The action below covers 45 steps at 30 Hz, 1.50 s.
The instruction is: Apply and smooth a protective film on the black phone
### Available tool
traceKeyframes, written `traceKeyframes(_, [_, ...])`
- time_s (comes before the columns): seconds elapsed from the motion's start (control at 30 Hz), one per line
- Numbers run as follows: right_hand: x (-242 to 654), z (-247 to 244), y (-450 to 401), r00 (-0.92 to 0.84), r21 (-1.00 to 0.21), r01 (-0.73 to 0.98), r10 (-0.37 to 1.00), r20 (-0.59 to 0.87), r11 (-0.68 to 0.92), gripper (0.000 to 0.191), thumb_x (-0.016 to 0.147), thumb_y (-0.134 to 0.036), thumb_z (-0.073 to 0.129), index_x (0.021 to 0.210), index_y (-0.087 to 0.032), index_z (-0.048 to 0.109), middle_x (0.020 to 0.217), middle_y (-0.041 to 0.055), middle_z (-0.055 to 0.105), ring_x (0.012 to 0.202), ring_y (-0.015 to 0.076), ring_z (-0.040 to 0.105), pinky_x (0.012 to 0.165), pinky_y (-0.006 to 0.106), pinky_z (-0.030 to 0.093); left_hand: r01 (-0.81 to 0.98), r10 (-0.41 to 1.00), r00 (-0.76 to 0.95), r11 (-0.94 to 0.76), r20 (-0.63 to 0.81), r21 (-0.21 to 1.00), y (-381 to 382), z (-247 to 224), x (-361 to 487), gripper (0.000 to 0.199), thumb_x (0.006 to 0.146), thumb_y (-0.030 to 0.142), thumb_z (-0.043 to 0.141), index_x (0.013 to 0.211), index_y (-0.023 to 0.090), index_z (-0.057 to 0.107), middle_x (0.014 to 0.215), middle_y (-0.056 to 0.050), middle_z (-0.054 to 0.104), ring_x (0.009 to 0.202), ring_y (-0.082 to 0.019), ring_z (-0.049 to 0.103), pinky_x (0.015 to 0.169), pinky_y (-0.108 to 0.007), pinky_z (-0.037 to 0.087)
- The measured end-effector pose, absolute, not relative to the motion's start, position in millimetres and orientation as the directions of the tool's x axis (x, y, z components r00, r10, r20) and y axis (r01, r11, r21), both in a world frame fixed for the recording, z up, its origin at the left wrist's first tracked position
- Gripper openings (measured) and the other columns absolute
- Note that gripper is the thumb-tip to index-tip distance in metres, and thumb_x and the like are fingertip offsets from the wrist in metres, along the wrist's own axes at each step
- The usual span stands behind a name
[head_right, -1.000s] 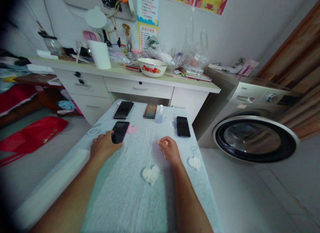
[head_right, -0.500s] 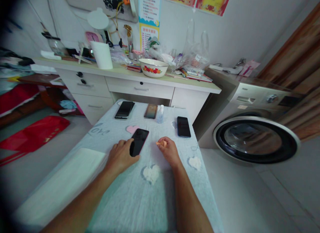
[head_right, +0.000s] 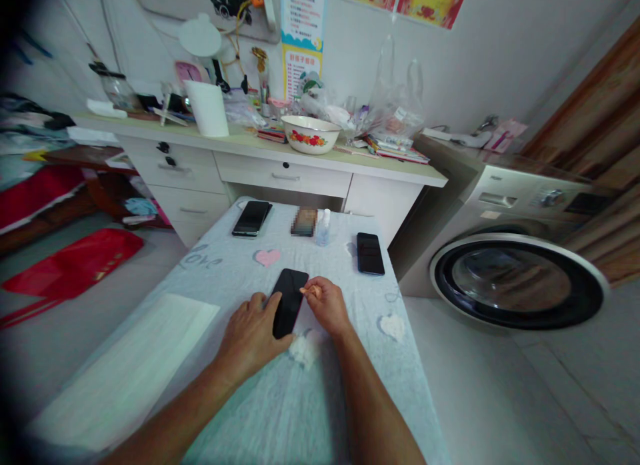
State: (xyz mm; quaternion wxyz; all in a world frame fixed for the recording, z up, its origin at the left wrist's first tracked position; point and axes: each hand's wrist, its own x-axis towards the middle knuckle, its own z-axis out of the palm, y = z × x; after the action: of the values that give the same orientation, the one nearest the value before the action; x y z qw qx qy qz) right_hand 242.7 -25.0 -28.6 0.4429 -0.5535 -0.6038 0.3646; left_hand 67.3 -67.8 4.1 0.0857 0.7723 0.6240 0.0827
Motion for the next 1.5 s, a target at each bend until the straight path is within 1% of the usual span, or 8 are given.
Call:
traceKeyframes(0.17, [242.7,-29.8,-25.6,-0.018,-0.904,0.394,0.985,0.17,0.163,0.018,0.079,-0.038,0.06,0.087,-0.023,0.066,0.074,0.001,0.062,0.07,0.0161,0.056,0.062,0.025,0.044,0.919,0.967,0.252,-0.231,-0.025,0.318,-63.8,7.6,63.5,0.069,0.073,0.055,0.061,0.131,0.02,0.044,0.109,-0.012,0.058,0.093,-0.029,0.06,0.08,-0.037,0.044])
traceKeyframes(0.27, [243.2,-32.5,-25.2,-0.029,-0.885,0.424,0.98,0.198,0.191,0.016,0.081,-0.034,0.059,0.09,-0.023,0.066,0.079,0.0015,0.065,0.076,0.0167,0.059,0.069,0.026,0.046,0.922,0.966,0.257,-0.257,0.039,0.288,-49.3,11.8,58.9,0.055,0.082,0.044,0.054,0.13,0.018,0.045,0.111,-0.013,0.059,0.102,-0.028,0.057,0.087,-0.038,0.041])
traceKeyframes(0.47, [242.8,-37.5,-22.1,-0.071,-0.801,0.531,0.956,0.285,0.278,0.011,0.082,-0.021,0.056,0.088,-0.022,0.066,0.088,0.0031,0.066,0.084,0.0169,0.061,0.08,0.029,0.046,0.932,0.964,0.254,-0.266,0.078,0.248,-11.2,9.3,60.9,0.035,0.088,0.026,0.045,0.119,0.016,0.055,0.115,-0.013,0.062,0.107,-0.027,0.053,0.091,-0.038,0.04])
traceKeyframes(0.73, [241.4,-35.6,-19.5,-0.103,-0.715,0.623,0.94,0.325,0.316,0.017,0.081,-0.012,0.056,0.089,-0.022,0.067,0.089,0.0036,0.063,0.085,0.0168,0.06,0.08,0.029,0.046,0.8,0.927,0.296,-0.372,0.231,0.47,13.5,-22.2,68.1,0.04,0.087,0.012,0.036,0.123,0.015,0.054,0.123,-0.011,0.063,0.114,-0.021,0.055,0.101,-0.038,0.039])
traceKeyframes(0.87, [240.3,-34.8,-19.0,-0.088,-0.713,0.633,0.943,0.32,0.301,0.017,0.081,-0.011,0.057,0.089,-0.022,0.068,0.088,0.0035,0.058,0.084,0.0164,0.059,0.078,0.028,0.046,0.786,0.943,0.186,-0.311,0.276,0.535,17.2,-31.2,64.6,0.038,0.086,0.011,0.037,0.119,0.013,0.056,0.118,-0.012,0.064,0.112,-0.022,0.056,0.1,-0.038,0.042])
traceKeyframes(1.13, [236.9,-34.4,-19.4,-0.106,-0.657,0.689,0.939,0.326,0.306,0.018,0.084,-0.015,0.056,0.091,-0.022,0.072,0.086,0.0039,0.054,0.08,0.016,0.056,0.074,0.027,0.045,0.834,0.949,0.17,-0.283,0.267,0.474,20.5,-31.1,57.4,0.035,0.084,0.009,0.038,0.108,0.014,0.063,0.109,-0.01,0.066,0.106,-0.022,0.056,0.097,-0.036,0.04])
traceKeyframes(1.27, [236.8,-31.6,-22.1,-0.156,-0.61,0.723,0.937,0.313,0.324,0.02,0.086,-0.017,0.055,0.091,-0.023,0.073,0.087,0.0042,0.055,0.077,0.0154,0.055,0.07,0.025,0.044,0.86,0.955,0.157,-0.257,0.25,0.441,21.1,-30.8,52.6,0.032,0.085,0.015,0.041,0.104,0.017,0.067,0.105,-0.009,0.065,0.103,-0.022,0.055,0.095,-0.036,0.039])
traceKeyframes(1.5, [239.5,-24.2,-27.4,-0.227,-0.585,0.728,0.931,0.286,0.357,0.021,0.086,-0.015,0.056,0.093,-0.021,0.075,0.087,0.0058,0.057,0.078,0.0155,0.056,0.072,0.025,0.044,0.858,0.949,0.185,-0.283,0.257,0.429,22.2,-35.1,50.5,0.031,0.087,0.02,0.044,0.107,0.019,0.068,0.105,-0.007,0.064,0.1,-0.022,0.056,0.092,-0.035,0.041])
